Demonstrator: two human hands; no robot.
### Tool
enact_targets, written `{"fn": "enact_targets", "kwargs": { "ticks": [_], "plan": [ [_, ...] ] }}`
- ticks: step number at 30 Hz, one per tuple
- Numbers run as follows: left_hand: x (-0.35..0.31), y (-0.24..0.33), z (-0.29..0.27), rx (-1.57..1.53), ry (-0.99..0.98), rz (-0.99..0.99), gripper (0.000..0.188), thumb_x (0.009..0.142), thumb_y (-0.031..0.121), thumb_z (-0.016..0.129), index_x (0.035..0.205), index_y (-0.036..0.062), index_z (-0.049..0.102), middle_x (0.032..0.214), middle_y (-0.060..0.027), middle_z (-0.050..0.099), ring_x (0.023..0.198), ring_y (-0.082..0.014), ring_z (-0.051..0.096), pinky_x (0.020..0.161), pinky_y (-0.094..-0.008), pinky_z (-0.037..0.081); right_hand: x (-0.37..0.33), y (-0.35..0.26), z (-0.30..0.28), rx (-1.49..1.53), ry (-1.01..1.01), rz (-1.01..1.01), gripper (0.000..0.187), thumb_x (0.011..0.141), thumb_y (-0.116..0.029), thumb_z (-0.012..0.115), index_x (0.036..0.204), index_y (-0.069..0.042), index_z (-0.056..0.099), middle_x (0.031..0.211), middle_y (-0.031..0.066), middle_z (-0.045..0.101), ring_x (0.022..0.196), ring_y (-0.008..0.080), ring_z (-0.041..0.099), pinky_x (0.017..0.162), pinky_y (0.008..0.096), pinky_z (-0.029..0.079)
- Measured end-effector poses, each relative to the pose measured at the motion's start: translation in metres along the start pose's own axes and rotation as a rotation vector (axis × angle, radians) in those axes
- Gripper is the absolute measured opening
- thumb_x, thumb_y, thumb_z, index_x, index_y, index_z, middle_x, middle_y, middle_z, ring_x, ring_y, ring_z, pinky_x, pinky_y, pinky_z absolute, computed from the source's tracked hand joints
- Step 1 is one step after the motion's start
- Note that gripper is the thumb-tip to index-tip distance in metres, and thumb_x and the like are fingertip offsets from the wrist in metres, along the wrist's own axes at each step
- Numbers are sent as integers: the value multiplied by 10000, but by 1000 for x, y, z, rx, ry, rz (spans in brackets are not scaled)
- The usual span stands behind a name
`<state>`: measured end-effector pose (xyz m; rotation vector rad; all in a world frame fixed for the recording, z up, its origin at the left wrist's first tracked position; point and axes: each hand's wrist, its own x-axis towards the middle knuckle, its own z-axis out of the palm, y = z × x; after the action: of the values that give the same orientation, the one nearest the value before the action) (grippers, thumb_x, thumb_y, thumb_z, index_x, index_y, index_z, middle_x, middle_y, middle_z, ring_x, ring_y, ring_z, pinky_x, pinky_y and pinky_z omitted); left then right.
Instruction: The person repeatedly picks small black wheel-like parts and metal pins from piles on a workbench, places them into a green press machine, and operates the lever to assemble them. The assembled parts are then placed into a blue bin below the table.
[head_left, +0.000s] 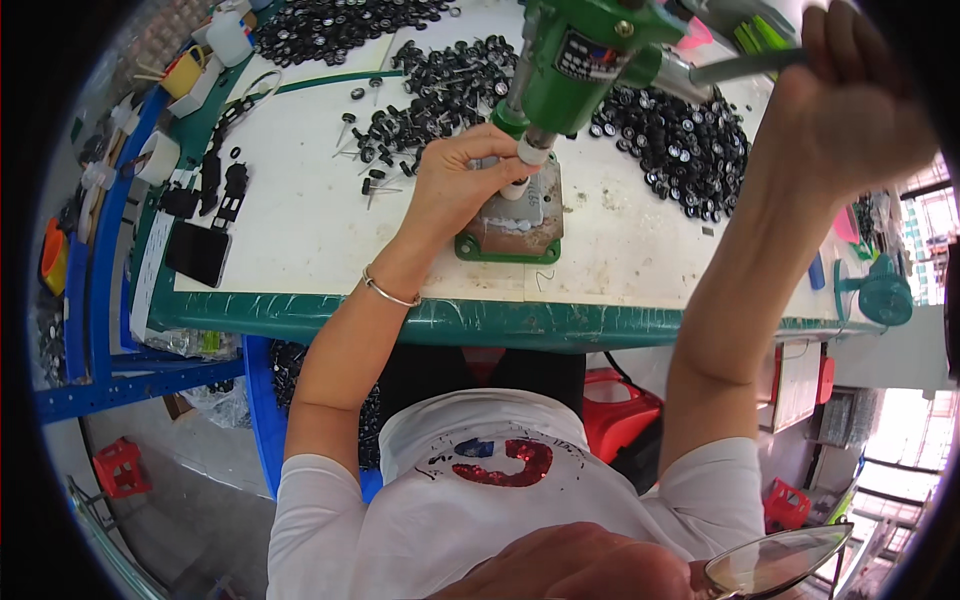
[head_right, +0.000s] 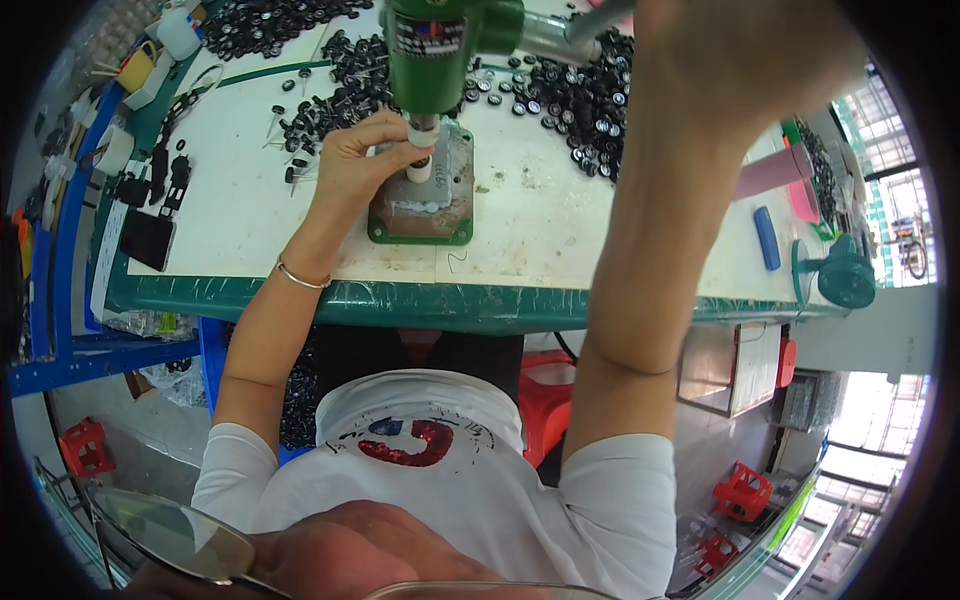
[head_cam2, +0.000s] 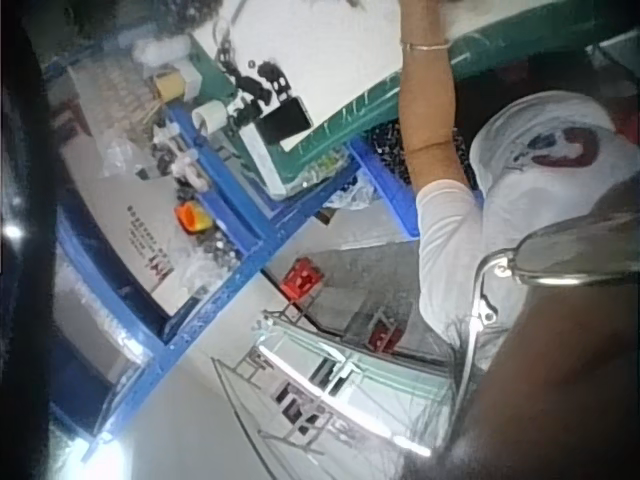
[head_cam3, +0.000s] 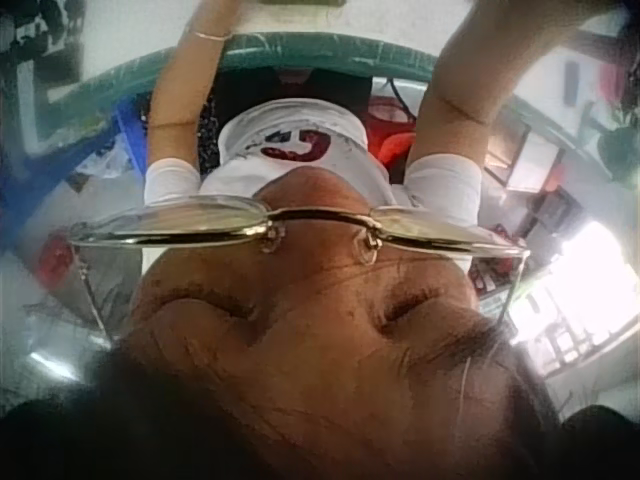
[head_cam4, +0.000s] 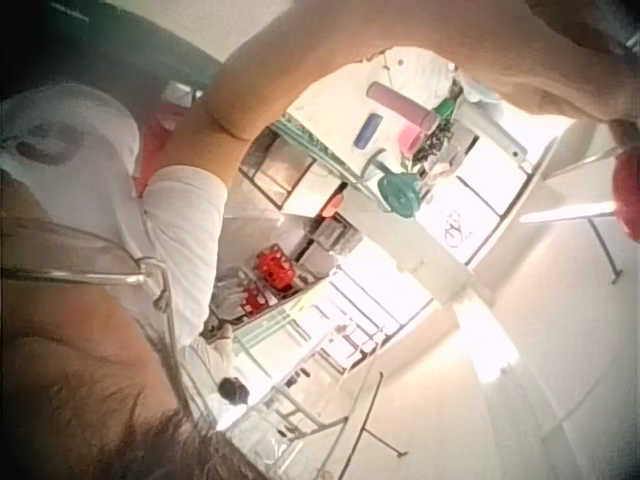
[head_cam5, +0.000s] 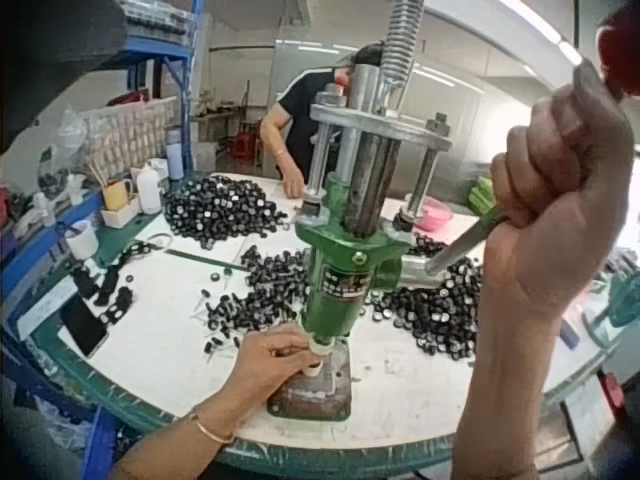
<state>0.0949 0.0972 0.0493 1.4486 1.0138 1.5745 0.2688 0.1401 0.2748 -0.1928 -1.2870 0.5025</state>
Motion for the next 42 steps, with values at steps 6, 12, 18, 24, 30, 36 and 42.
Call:
{"fn": "enact_targets", "kwargs": {
  "ticks": [6,12,18,24,30,36,42],
  "plan": [
    [1,4,4,-86,25,-211,259,736,65,753,989,39,709,835,-1,643,772,-74,582,688,-230,469,-4,-9,-6,231,-346,4,262,884,-186,468,649,-89,408,538,-4,319,466,94,270,448,239,239],
    [-2,6,3,31,13,-76,309,781,54,706,1087,33,669,806,0,624,697,-60,556,599,-207,460,12,2,22,70,-7,225,355,869,-133,556,624,-97,301,556,-18,252,470,78,222,450,249,190],
    [4,-4,-16,-559,224,-188,173,810,47,616,978,6,628,830,-58,637,710,-102,597,670,-244,489,82,116,-20,131,-66,589,158,920,-161,568,917,-6,538,723,35,535,613,80,522,456,185,310],
    [-27,0,-100,-200,318,-382,138,802,38,608,937,19,623,687,6,541,596,-81,491,550,-220,393,64,136,-67,332,-350,686,320,1005,-254,387,978,15,557,806,83,586,726,165,565,580,267,461],
    [-53,11,-111,814,220,-338,161,805,148,665,940,71,708,694,-4,603,555,-80,489,524,-257,378,-51,138,-84,-414,-363,763,196,884,-220,553,845,-36,608,675,67,564,553,125,503,536,274,407],
    [-48,0,-87,1101,114,-175,164,796,220,679,875,77,671,734,-68,639,675,-235,627,627,-334,485,-127,175,-124,-892,-934,501,200,819,-187,650,980,-72,681,950,129,660,871,298,640,768,367,502],
    [-58,8,-88,1067,208,-201,179,764,223,703,769,63,622,715,-81,640,688,-266,641,626,-357,497,-160,179,-111,-1107,-959,262,158,796,-196,657,939,-130,649,916,73,625,853,285,633,714,400,494]
  ]
}}
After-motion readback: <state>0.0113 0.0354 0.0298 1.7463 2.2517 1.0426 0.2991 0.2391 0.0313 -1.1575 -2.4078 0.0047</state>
